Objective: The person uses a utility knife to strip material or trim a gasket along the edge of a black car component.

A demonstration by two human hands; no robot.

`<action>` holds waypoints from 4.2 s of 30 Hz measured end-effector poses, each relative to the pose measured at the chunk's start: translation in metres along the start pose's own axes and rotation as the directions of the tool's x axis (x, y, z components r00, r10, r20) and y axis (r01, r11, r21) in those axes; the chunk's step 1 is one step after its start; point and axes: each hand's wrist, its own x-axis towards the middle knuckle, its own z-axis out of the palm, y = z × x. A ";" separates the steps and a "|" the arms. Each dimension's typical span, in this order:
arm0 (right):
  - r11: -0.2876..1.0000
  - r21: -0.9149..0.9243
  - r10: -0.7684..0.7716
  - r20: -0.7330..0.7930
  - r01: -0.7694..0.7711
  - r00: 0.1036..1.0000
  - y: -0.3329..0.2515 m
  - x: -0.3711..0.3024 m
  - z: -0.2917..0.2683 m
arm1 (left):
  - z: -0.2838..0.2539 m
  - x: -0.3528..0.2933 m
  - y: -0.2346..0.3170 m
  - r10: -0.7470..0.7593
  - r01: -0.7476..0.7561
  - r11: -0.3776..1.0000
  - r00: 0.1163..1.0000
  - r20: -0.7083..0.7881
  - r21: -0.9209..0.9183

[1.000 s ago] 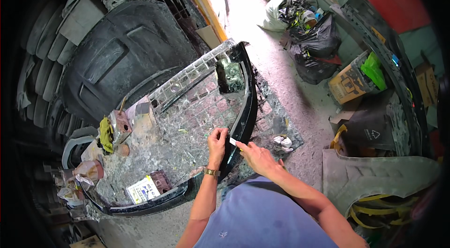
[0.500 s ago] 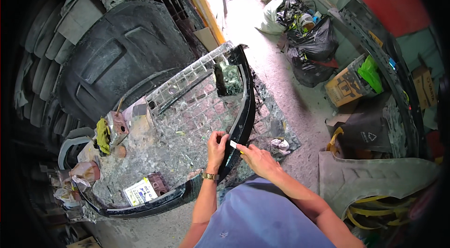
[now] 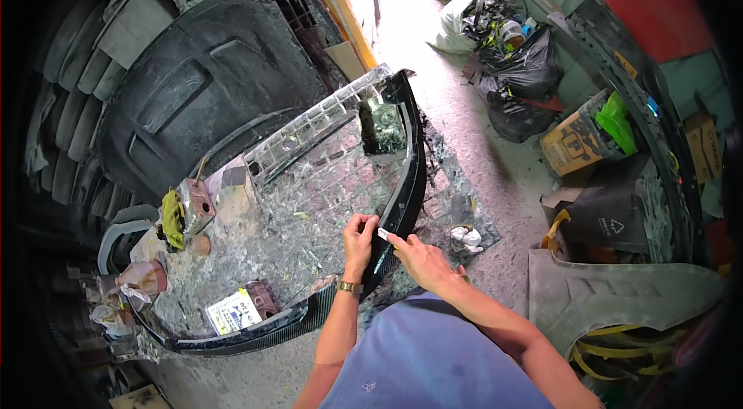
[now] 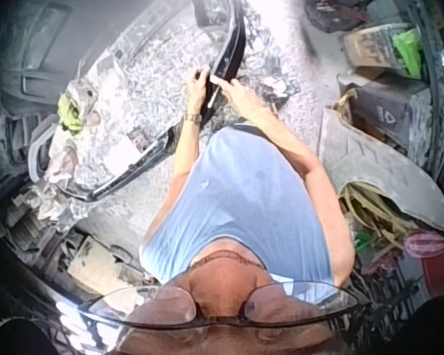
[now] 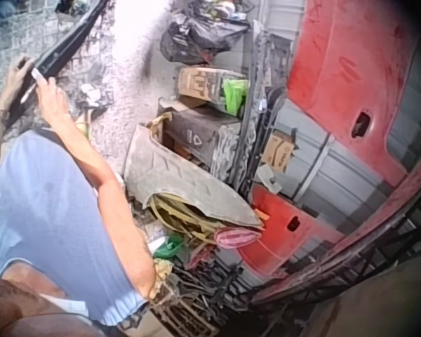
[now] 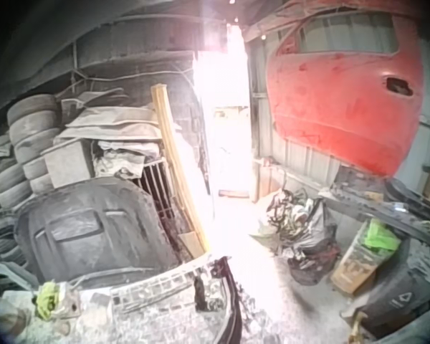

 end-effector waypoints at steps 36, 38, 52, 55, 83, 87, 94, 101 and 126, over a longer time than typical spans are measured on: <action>0.999 -0.017 -0.045 -0.035 0.044 0.998 0.001 -0.005 0.003 | 0.005 0.001 -0.005 0.062 -0.057 0.998 0.980 -0.188 0.032; 0.999 -0.013 -0.050 -0.036 0.050 0.998 0.000 -0.002 0.002 | 0.002 0.003 -0.011 0.111 -0.094 0.990 0.978 -0.175 0.102; 0.998 -0.026 -0.051 -0.019 0.050 0.999 0.002 -0.006 0.000 | -0.003 0.000 0.009 0.083 -0.101 0.975 0.992 0.095 0.199; 0.999 -0.027 -0.034 -0.010 0.033 0.999 0.003 -0.003 -0.001 | -0.005 0.001 0.012 0.081 -0.112 0.973 0.984 0.159 0.200; 0.975 0.219 -0.032 0.038 0.023 0.999 0.015 -0.014 -0.009 | -0.004 -0.013 0.033 0.345 -0.362 0.880 0.932 0.112 0.307; 0.970 0.242 -0.022 0.033 0.013 0.999 0.016 -0.018 -0.010 | -0.002 -0.015 0.030 0.318 -0.320 0.918 0.947 0.048 0.233; 0.966 0.255 -0.050 -0.007 0.050 0.999 0.015 -0.019 -0.012 | -0.007 -0.013 0.032 0.410 -0.440 0.848 0.898 0.160 0.295; 0.969 0.239 -0.068 -0.016 0.069 0.998 0.011 -0.017 -0.013 | -0.004 -0.010 0.036 0.381 -0.406 0.826 0.913 0.142 0.392; 1.000 -0.001 -0.004 0.090 0.004 0.996 0.004 -0.003 -0.013 | -0.005 -0.004 0.034 0.162 -0.221 0.901 0.969 0.184 0.374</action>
